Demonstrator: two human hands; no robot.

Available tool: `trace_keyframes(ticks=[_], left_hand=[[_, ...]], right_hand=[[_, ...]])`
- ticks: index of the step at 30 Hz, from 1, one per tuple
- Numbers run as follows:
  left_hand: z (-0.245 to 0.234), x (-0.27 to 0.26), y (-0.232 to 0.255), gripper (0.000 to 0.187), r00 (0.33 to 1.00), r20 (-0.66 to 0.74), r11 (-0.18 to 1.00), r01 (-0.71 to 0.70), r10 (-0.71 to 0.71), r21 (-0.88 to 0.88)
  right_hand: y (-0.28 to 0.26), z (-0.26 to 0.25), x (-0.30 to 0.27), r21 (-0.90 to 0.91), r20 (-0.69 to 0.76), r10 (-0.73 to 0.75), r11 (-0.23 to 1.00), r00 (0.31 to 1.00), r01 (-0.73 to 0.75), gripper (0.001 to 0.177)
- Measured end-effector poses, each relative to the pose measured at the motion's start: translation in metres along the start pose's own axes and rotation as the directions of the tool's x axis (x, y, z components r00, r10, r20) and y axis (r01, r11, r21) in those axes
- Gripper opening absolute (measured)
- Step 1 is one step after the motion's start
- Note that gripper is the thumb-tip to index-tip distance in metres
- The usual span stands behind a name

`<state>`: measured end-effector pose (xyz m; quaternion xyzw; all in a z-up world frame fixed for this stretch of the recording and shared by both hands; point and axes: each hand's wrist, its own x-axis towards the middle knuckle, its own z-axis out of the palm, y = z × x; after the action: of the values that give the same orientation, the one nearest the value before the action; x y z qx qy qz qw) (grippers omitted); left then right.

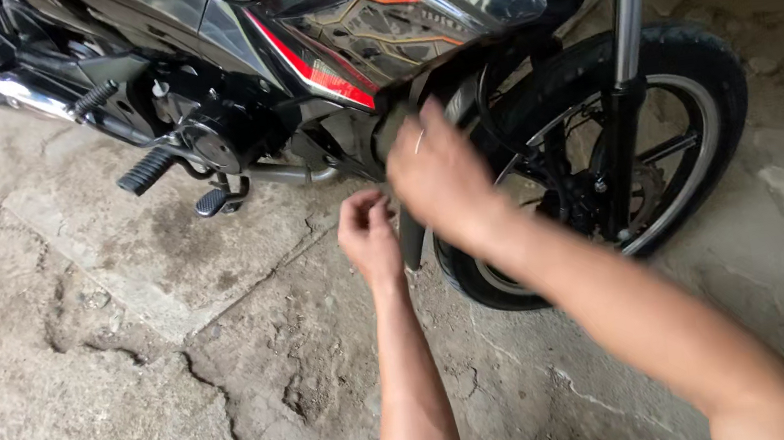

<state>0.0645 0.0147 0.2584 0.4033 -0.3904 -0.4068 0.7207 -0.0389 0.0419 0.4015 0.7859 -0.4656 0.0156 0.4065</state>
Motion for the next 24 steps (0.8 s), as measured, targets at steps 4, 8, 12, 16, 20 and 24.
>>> trace_keyframes(ticks=[4, 8, 12, 16, 20, 24], left_hand=[[-0.021, 0.002, -0.017, 0.008, 0.998, -0.046, 0.998, 0.054, -0.052, 0.044], [-0.023, -0.005, -0.02, 0.01, 1.0, -0.006, 0.988, 0.031, -0.03, 0.152], [0.005, 0.0, -0.005, 0.008, 0.999, 0.03, 0.976, -0.033, 0.027, 0.214], [0.033, -0.023, -0.007, 0.012, 0.991, 0.107, 0.996, -0.087, 0.083, 0.026], [0.054, -0.053, -0.007, 0.011, 0.976, 0.216, 0.996, 0.004, 0.015, -0.087], [0.055, -0.062, -0.007, 0.013, 0.969, 0.246, 1.0, 0.006, 0.0, -0.025]], right_hand=[[-0.021, 0.024, -0.03, 0.058, -0.246, 0.017, 0.998, 0.969, -0.002, 0.031], [-0.002, 0.022, -0.048, 0.236, -0.306, 0.163, 0.967, 0.938, -0.091, 0.034], [0.021, -0.014, -0.055, 0.713, 0.096, 0.693, 0.453, 0.715, -0.535, 0.028], [0.054, 0.003, -0.076, 0.645, -0.408, 0.845, 0.534, 0.344, -0.547, 0.044], [0.088, 0.06, -0.058, 0.6, -0.427, 0.763, 0.641, 0.486, -0.479, 0.048], [0.116, 0.072, -0.038, 0.689, -0.37, 0.796, 0.581, 0.48, -0.432, 0.051]])
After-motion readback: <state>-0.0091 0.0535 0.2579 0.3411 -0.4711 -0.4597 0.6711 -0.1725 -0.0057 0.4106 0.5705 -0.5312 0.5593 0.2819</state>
